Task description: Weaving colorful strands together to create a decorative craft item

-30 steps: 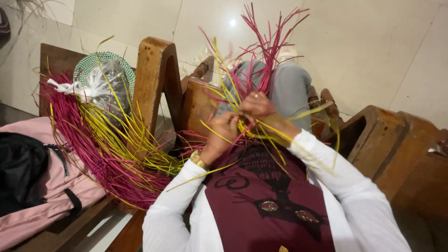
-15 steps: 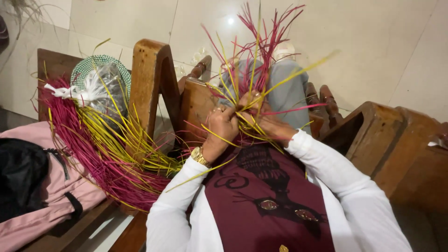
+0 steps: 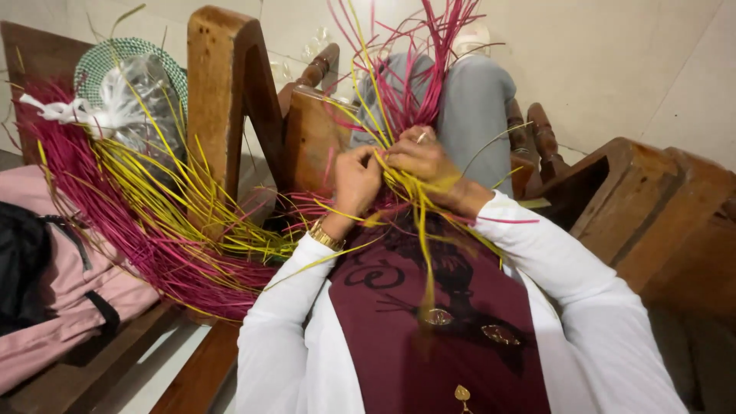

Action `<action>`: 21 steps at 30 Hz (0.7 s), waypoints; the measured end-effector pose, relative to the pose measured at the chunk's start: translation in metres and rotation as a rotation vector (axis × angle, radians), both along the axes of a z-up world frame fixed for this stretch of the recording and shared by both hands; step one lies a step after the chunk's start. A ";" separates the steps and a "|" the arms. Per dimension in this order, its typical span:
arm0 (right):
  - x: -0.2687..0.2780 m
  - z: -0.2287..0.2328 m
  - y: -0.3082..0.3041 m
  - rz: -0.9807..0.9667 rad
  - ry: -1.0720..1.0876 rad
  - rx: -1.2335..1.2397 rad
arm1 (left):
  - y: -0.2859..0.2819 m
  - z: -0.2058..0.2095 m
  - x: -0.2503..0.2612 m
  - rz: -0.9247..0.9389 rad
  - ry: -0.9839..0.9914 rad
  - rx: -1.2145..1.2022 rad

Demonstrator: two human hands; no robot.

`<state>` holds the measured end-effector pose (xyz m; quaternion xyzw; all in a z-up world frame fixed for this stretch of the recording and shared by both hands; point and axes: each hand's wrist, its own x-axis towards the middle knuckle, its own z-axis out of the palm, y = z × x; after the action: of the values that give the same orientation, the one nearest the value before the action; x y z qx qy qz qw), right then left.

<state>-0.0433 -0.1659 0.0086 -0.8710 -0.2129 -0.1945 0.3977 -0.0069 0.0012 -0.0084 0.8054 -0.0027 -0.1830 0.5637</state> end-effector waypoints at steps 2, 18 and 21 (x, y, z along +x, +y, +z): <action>0.001 -0.021 -0.006 0.071 0.094 0.178 | -0.001 0.010 -0.001 -0.054 -0.123 0.067; 0.019 0.050 -0.005 -0.003 0.622 0.621 | 0.002 -0.004 0.004 -0.109 -0.117 -0.024; 0.017 0.047 -0.011 0.046 0.559 0.566 | 0.002 -0.013 0.005 -0.072 -0.033 -0.088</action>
<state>-0.0263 -0.1765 0.0561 -0.7414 -0.0540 0.0080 0.6688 -0.0015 0.0035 -0.0216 0.7822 -0.0488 -0.1896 0.5915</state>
